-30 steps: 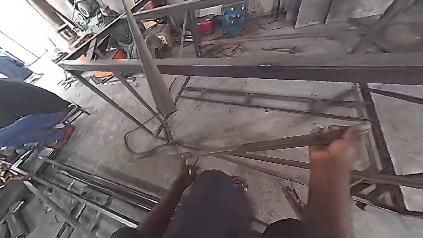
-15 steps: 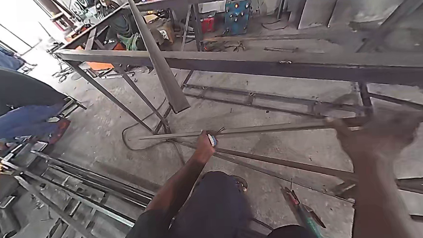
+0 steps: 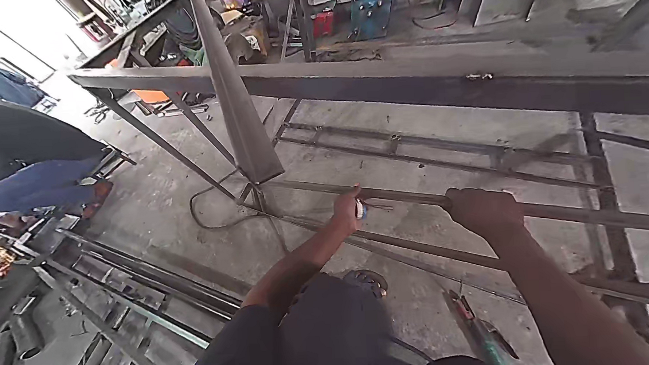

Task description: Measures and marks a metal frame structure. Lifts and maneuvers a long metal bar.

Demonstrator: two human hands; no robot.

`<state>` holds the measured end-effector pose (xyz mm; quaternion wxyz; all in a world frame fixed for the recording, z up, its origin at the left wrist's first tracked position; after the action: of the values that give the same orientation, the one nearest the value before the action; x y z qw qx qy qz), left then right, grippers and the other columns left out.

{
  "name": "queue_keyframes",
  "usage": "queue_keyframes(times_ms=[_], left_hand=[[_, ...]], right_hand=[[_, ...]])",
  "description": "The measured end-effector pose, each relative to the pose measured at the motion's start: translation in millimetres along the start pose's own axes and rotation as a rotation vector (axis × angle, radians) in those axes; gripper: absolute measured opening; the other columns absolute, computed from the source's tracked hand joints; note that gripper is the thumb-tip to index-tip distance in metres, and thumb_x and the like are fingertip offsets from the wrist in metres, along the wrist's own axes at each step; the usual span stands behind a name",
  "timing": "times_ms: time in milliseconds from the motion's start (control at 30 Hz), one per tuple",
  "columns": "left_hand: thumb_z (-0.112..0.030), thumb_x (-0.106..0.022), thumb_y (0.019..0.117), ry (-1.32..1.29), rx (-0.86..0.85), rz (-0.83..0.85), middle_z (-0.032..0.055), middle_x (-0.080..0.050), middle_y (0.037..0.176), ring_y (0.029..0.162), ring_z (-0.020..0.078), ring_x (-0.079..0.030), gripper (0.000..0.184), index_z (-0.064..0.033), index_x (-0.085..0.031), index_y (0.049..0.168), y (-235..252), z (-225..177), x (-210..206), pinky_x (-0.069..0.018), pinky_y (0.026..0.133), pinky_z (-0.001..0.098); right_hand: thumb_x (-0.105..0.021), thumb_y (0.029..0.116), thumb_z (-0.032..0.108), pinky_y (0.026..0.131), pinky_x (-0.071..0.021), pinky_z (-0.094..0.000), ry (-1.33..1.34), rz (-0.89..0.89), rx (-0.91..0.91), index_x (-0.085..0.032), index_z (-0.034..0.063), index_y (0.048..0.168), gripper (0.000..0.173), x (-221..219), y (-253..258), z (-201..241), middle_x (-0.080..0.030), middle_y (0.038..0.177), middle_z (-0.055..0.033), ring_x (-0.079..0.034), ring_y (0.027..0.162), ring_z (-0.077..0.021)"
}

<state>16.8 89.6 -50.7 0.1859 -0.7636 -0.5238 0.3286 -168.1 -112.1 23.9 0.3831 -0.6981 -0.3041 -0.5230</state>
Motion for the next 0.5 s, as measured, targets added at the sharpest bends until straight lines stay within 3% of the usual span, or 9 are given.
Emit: queue_keyframes(times_ms=[67,200,400,500], left_hand=[[-0.045,-0.065,0.0991,0.001,-0.068,-0.069,0.0123,-0.066,0.101,0.079,0.0217,-0.062,0.047,-0.0054,-0.062,0.124,17,-9,12,-0.0547,0.068,0.0393],[-0.04,-0.063,0.1017,0.053,-0.044,-0.125,0.0183,-0.066,0.117,0.093,0.0288,-0.065,0.047,-0.0047,-0.057,0.133,45,-25,15,-0.0559,0.076,0.0453],[-0.03,-0.066,0.0986,0.091,0.0,-0.179,0.0218,-0.062,0.125,0.105,0.0341,-0.065,0.048,-0.0019,-0.055,0.135,68,-15,21,-0.0576,0.084,0.0505],[-0.031,-0.067,0.098,0.121,-0.014,-0.194,0.0194,-0.064,0.114,0.091,0.0299,-0.065,0.044,-0.0025,-0.058,0.13,70,-18,26,-0.057,0.075,0.0454]], right_hand=[[-0.061,0.0998,0.04,0.067,-0.0517,-0.0632,0.036,0.062,-0.061,-0.065,0.0135,0.098,0.027,-14,-1,-21,-0.071,0.093,-0.0181,-0.07,0.089,-0.0428],[-0.063,0.0986,0.043,0.067,-0.0503,-0.0657,0.068,0.065,-0.127,-0.065,0.0138,0.096,0.029,-40,7,-52,-0.071,0.092,-0.0197,-0.07,0.089,-0.0452],[-0.062,0.0982,0.042,0.069,-0.05,-0.0665,0.114,0.131,-0.134,-0.066,0.0149,0.096,0.028,-56,17,-45,-0.072,0.094,-0.0191,-0.07,0.09,-0.0448],[-0.061,0.0978,0.043,0.069,-0.0503,-0.0662,0.134,0.154,-0.145,-0.067,0.0157,0.098,0.027,-62,22,-38,-0.072,0.095,-0.0187,-0.07,0.091,-0.0441]])
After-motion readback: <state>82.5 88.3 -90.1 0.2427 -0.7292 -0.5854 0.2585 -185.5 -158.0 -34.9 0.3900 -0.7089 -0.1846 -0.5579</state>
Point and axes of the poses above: each hand's wrist, its own y-axis towards the middle knuckle, its own x-axis out of the back of the hand, z = x × y, the point moved 1 cm from there along y, towards the middle knuckle
